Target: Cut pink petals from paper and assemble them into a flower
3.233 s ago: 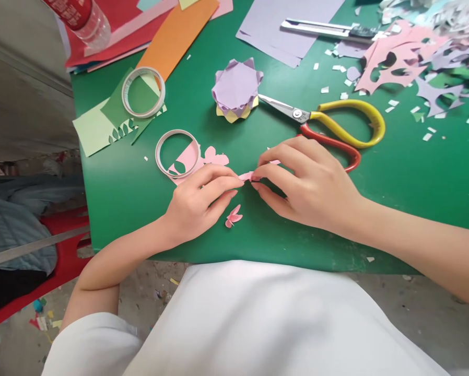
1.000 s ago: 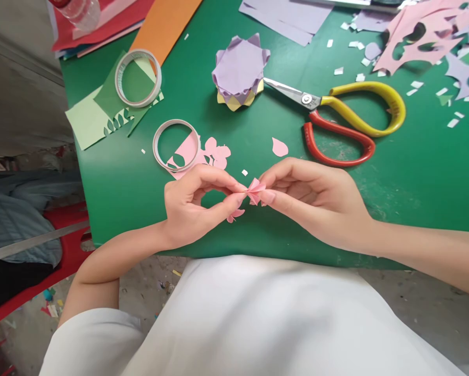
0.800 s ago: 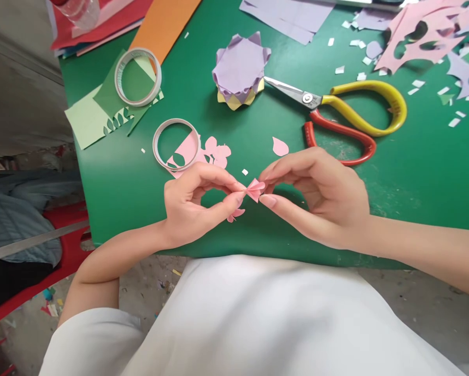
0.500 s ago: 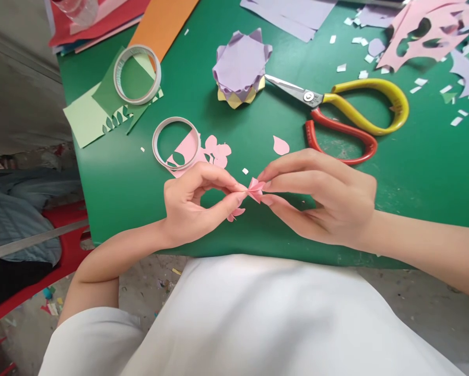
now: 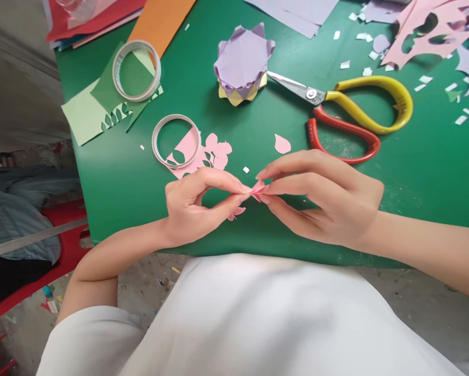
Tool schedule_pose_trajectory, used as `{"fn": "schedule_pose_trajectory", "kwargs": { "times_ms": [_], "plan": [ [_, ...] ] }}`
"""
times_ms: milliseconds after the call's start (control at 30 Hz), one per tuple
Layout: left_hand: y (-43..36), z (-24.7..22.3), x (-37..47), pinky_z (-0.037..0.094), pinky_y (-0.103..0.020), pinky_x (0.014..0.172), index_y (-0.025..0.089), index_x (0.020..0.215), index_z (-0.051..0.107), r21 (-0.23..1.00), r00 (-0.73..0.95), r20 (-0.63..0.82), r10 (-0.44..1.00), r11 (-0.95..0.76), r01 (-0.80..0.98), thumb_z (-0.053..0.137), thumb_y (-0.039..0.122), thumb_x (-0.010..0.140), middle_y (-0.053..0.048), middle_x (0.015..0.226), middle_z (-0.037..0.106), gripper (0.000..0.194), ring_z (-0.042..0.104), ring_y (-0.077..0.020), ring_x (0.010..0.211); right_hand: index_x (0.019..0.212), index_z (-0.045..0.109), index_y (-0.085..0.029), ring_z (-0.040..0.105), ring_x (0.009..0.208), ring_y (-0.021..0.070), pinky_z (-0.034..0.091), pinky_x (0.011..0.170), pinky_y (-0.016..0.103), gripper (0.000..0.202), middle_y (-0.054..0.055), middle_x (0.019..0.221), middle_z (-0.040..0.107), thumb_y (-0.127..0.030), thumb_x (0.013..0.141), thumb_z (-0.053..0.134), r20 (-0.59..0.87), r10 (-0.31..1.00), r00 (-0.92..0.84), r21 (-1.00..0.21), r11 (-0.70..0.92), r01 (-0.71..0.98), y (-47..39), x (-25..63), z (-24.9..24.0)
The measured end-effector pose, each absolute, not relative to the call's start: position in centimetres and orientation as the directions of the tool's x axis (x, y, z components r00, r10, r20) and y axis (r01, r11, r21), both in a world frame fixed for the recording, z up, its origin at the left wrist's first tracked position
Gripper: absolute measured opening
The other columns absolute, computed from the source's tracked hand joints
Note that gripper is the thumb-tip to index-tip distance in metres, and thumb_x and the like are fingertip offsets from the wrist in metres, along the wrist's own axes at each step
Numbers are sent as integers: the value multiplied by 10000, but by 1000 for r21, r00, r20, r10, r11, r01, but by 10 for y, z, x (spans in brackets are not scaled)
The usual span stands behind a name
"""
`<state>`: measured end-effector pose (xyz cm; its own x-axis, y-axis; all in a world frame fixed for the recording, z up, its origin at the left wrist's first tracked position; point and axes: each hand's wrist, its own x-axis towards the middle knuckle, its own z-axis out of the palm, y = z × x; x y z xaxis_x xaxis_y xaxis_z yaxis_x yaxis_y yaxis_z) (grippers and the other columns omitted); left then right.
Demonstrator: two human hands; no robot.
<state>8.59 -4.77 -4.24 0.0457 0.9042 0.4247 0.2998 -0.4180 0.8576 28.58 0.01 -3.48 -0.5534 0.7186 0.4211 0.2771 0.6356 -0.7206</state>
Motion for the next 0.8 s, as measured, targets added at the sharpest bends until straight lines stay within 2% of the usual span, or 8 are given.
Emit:
{"fn": "schedule_pose_trajectory", "kwargs": {
  "times_ms": [267,367,533,700,800],
  "plan": [
    [-48,-43,85,683,-248,691,214,898,677,836,72,468,881,-467,288,785,93,821,26,812,773,179,772,-134,739,745,644,-291,729,860,208,621,752,366,188,35,1035,765,-245,927,624,203,782,-589,-873,417,252,-4,287,-33],
    [-48,-43,85,680,-252,692,219,918,677,843,78,454,888,-456,286,785,99,823,20,822,768,188,771,-136,731,748,656,-293,744,844,208,630,748,367,184,26,1015,775,-219,915,639,221,783,-581,-873,424,239,-5,287,-33],
    [-48,-44,83,668,-260,668,215,948,685,868,121,419,900,-437,237,770,69,819,2,835,759,212,764,-143,730,758,670,-272,740,736,157,623,664,289,171,20,936,791,-158,885,674,408,733,-544,-782,588,207,-5,286,-36],
    [-48,-44,82,669,-252,652,222,982,679,899,132,366,921,-386,206,752,102,860,6,879,760,186,762,-131,728,742,660,-274,716,688,151,591,622,299,169,3,886,783,-184,885,661,376,763,-525,-831,528,172,-2,285,-37],
    [-47,-44,81,681,-257,692,237,1018,668,887,131,381,915,-401,229,753,145,877,10,915,764,189,765,-129,762,727,649,-292,706,681,152,583,629,314,178,-10,837,775,-209,883,672,332,795,-508,-867,469,167,0,284,-35]
  ]
}}
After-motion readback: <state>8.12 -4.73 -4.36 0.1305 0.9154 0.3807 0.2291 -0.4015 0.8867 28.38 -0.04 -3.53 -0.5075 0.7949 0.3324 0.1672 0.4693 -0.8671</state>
